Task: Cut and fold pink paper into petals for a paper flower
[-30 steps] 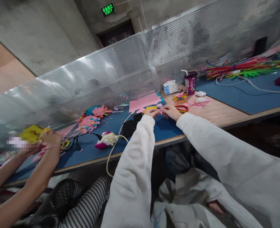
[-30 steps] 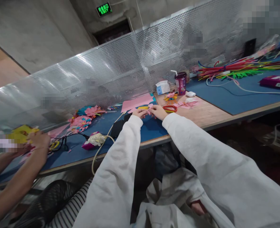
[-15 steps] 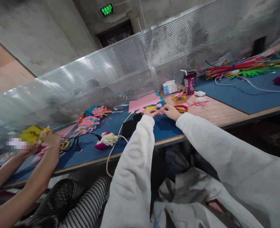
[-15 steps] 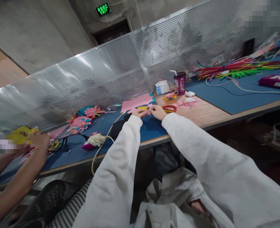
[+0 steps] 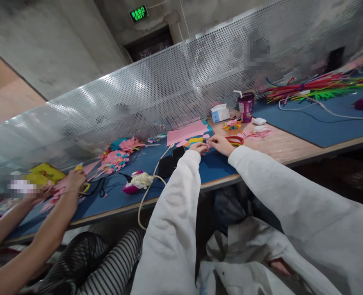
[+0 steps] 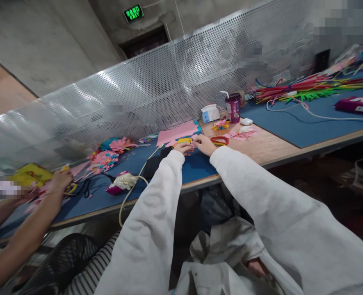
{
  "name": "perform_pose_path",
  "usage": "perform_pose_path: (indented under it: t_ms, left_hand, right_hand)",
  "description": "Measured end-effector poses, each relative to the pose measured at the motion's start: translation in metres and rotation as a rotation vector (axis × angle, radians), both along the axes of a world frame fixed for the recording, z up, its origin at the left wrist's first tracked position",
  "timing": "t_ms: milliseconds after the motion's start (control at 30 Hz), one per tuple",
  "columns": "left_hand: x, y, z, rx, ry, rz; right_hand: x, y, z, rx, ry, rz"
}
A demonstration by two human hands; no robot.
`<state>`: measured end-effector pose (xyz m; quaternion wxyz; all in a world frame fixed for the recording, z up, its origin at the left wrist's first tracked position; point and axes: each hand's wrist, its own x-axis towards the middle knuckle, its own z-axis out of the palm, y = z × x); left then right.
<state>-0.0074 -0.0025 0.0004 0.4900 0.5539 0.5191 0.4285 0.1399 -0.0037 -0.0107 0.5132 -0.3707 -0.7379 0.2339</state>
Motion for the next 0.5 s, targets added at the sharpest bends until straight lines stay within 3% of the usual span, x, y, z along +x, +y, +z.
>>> perform_pose_path:
  t_ms: [233, 500]
  left_hand:
    - [-0.001, -0.007, 0.011, -0.021, -0.159, 0.151]
    - [0.0, -0.012, 0.015, -0.052, -0.212, 0.14]
  right_hand:
    - [0.0, 0.009, -0.008, 0.157, -0.011, -0.076]
    - [0.003, 0.0, -0.004, 0.299, -0.215, -0.056]
